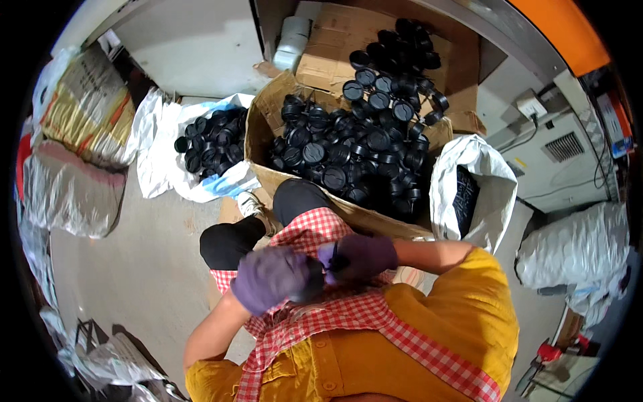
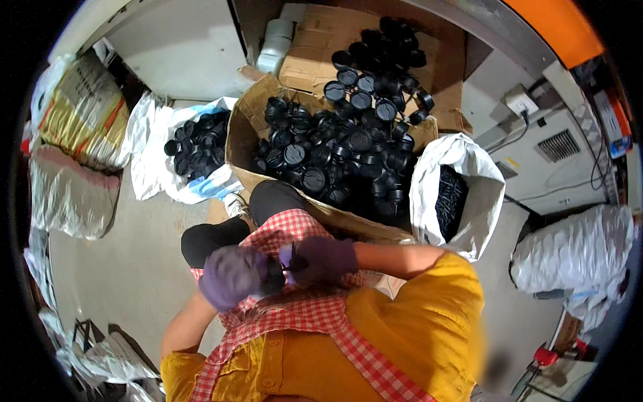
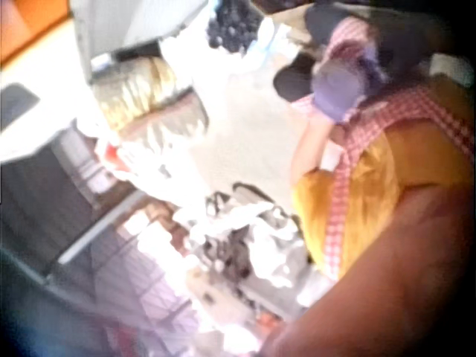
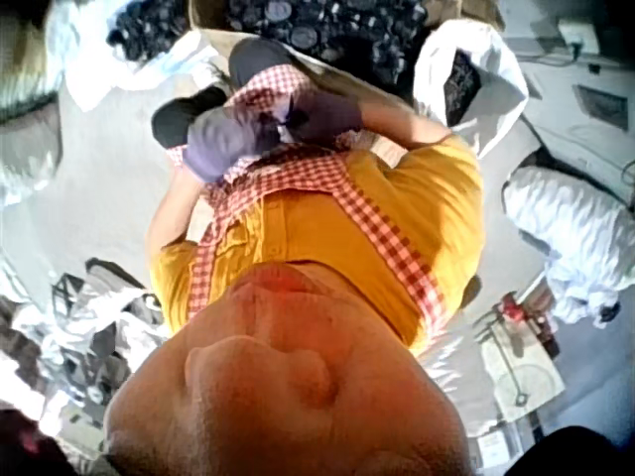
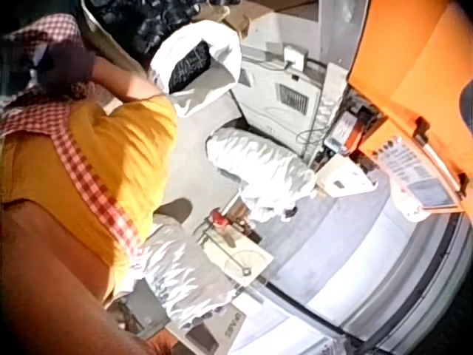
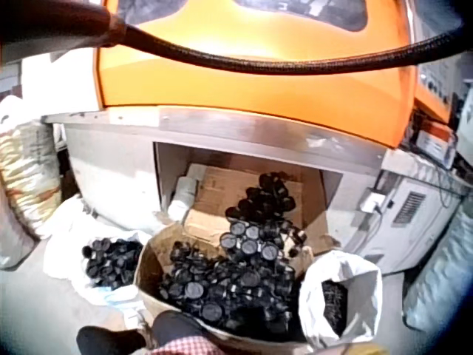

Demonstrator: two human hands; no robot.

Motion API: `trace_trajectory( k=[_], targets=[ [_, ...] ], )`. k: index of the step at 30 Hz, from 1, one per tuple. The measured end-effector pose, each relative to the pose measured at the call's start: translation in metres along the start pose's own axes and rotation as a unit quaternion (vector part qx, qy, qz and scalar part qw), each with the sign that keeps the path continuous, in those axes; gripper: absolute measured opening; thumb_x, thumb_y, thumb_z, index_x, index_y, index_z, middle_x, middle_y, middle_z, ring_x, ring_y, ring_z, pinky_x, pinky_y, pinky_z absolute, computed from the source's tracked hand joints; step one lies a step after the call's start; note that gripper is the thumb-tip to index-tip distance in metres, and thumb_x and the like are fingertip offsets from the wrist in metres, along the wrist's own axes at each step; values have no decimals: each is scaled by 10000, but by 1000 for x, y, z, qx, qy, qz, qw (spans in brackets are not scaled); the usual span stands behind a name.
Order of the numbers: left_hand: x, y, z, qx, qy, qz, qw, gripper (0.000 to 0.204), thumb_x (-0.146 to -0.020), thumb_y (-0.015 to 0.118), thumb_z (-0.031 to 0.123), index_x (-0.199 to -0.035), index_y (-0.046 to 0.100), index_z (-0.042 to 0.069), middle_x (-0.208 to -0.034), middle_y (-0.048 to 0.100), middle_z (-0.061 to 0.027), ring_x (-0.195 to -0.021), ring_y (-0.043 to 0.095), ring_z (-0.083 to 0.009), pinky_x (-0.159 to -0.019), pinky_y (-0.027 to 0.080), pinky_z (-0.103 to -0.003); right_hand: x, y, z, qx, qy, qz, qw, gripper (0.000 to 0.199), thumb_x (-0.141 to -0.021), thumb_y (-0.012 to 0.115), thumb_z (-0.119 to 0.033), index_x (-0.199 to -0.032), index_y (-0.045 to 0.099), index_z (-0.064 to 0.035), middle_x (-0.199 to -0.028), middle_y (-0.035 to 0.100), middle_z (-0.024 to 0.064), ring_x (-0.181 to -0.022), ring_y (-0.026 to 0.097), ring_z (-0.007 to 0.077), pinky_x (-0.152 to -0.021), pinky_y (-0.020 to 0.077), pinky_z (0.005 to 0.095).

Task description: The person sits on the floor and sorts black plastic parts from a cardboard box into a white sack. They pick up individual parts, inspect them, and place them into the sack, occasionally adjusting the sack's position.

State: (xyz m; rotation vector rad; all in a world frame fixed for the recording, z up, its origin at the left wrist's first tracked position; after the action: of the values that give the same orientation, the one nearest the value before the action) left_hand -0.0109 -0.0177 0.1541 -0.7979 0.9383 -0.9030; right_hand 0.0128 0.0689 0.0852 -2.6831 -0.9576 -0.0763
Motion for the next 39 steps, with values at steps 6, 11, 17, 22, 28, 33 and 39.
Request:
trace_trajectory(
  k=[6, 11, 17, 22, 28, 33, 39],
  targets=[
    [26, -78, -32, 35, -102, 24, 994, 283, -773, 578, 112, -1030, 609, -3, -986, 634, -134, -928, 624, -254, -821, 506, -367, 59, -14, 42, -339, 155, -95, 923, 105, -810, 650, -146, -834, 577, -75, -680, 572, 25, -582, 527, 96, -499, 429, 252],
    [52, -38, -90, 455, -391, 206, 774, 303, -843, 545, 114, -1113, 556, -22, -1077, 615, -142, -952, 610, -226, -829, 492, -339, 20, -43, 32, -595, -82, 58, 797, 245, -816, 638, -201, -996, 594, -40, -864, 629, 78, -759, 601, 152, -684, 490, 285],
    [-37, 31, -11, 202, -94, 73, 972, 372, -682, 641, -6, -1047, 629, 65, -1014, 609, -140, -925, 591, -320, -830, 466, -366, 13, -92, 15, -284, -236, 409, 835, 263, -834, 627, -119, -1070, 585, -10, -1012, 631, 73, -910, 597, 145, -809, 484, 287],
    [-74, 50, -14, 266, -176, 143, 937, 355, -682, 635, -4, -1031, 636, 62, -981, 616, -134, -913, 595, -315, -813, 470, -368, 57, -125, 44, 47, -83, 621, 778, 222, -767, 629, -16, -986, 609, -49, -920, 645, 95, -815, 637, 174, -722, 504, 276],
    [-74, -6, 4, 49, -78, 174, 980, 373, -668, 628, 3, -1035, 641, 63, -936, 615, -126, -875, 593, -294, -772, 474, -365, 209, -167, 127, 229, 176, 755, 589, 191, -748, 633, -88, -939, 629, -94, -915, 645, 108, -857, 633, 289, -749, 492, 336],
    [-27, -92, -141, -98, -226, 367, 897, 554, -636, 618, -6, -1177, 620, 116, -946, 590, -90, -878, 547, -233, -814, 440, -324, 349, -182, 160, 241, 225, 820, 468, 348, -778, 665, -270, -1024, 582, -38, -983, 595, 134, -869, 578, 248, -772, 459, 353],
    [6, -72, -325, -193, -478, 204, 832, 828, -695, 751, 254, -1402, 330, 167, -1413, 293, -231, -1272, 366, -372, -1016, 361, -410, 377, -172, 239, 255, 697, 435, 509, 533, -894, 424, -453, -1377, 385, -233, -1437, 361, 75, -1276, 381, 340, -1015, 340, 452]
  ],
)
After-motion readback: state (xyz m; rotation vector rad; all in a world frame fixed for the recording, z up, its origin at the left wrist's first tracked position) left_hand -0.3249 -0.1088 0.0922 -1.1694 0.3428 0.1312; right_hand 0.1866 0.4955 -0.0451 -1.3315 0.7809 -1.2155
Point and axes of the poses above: each hand's wrist, its own x-axis away from the middle knuckle, its own y-axis out of the palm, z = x × y, the point moved 10 cm from there along -x, towards the middle knuckle
